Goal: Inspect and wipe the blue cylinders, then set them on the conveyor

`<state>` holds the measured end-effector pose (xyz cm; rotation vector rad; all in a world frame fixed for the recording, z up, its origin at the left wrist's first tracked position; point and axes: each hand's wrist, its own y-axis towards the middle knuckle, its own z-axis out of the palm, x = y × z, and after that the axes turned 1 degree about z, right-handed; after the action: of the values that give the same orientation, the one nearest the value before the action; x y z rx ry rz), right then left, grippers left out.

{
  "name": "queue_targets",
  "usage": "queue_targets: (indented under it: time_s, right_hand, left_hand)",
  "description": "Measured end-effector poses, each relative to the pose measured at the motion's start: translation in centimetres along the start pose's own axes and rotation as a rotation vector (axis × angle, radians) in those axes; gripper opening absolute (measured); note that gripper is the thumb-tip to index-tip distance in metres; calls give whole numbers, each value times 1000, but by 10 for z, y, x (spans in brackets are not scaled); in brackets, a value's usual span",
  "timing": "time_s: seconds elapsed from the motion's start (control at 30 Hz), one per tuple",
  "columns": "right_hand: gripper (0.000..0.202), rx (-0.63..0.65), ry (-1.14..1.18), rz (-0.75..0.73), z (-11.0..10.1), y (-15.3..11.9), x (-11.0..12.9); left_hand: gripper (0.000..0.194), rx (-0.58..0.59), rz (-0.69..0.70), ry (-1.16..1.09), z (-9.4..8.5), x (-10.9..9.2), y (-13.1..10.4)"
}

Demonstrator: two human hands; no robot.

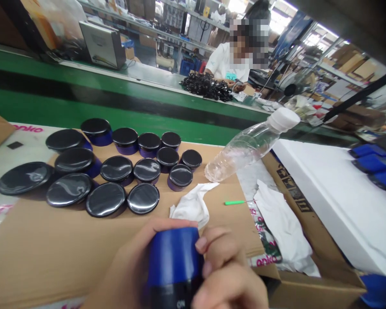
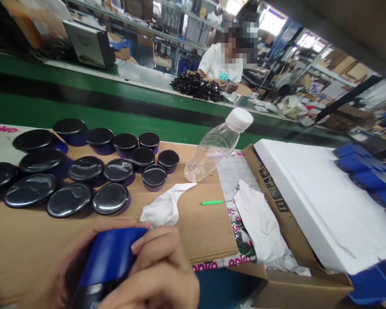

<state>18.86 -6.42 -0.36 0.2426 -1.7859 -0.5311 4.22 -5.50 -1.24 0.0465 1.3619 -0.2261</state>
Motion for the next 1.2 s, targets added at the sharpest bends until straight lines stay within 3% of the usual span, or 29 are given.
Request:
queue_targets:
  time_s: [0.17,0.23,0.3,0.37,0.47,0.53,0.6,0.67,0.73,0.83,0.9,0.97,1.03,1.2]
  right_hand:
    - [55,-55,222,89,-11,12,-24]
    - [57,-53,316,41,-12,4,-34]
    - [46,8,300,23,-8,-6,-41]
    - [60,109,241,88,0,-16,-43]
    - [82,164,386,414,14,-20,-33]
    - [73,167,618,736,20,-14,-21]
    - [70,233,869,970,23,-5,-13]
    - [71,272,1020,1061,23,1,-10]
    - [71,212,952,1065,23,0,-14]
    - [73,45,532,1049,18,-9,-28]
    - [78,38,385,955,14,-15,-33]
    - [84,125,412,831,10,-16,-32]
    - [86,187,488,798,9,-13,-26]
    - [85,258,837,985,15,-5,-18]
  left_hand:
    - [53,-196,197,282,3,6,-4]
    - [48,-210,224,393,0,5,-3]
    - [44,-194,287,471,-4,5,0]
    - [43,-171,397,587,-8,6,2]
    - [59,-106,572,750,-12,8,5]
    - [70,-109,620,748,-15,9,6]
    - [72,-86,568,707,-17,10,7]
    - [66,2,500,691,-19,9,9]
    - [62,36,481,718,-21,9,10]
    - [57,-24,490,808,-23,8,11]
    - [52,-40,525,873,-25,7,11]
    - [53,-15,575,928,-26,5,10]
    - [54,0,609,946,-25,3,9]
    - [63,18,489,802,-22,6,10]
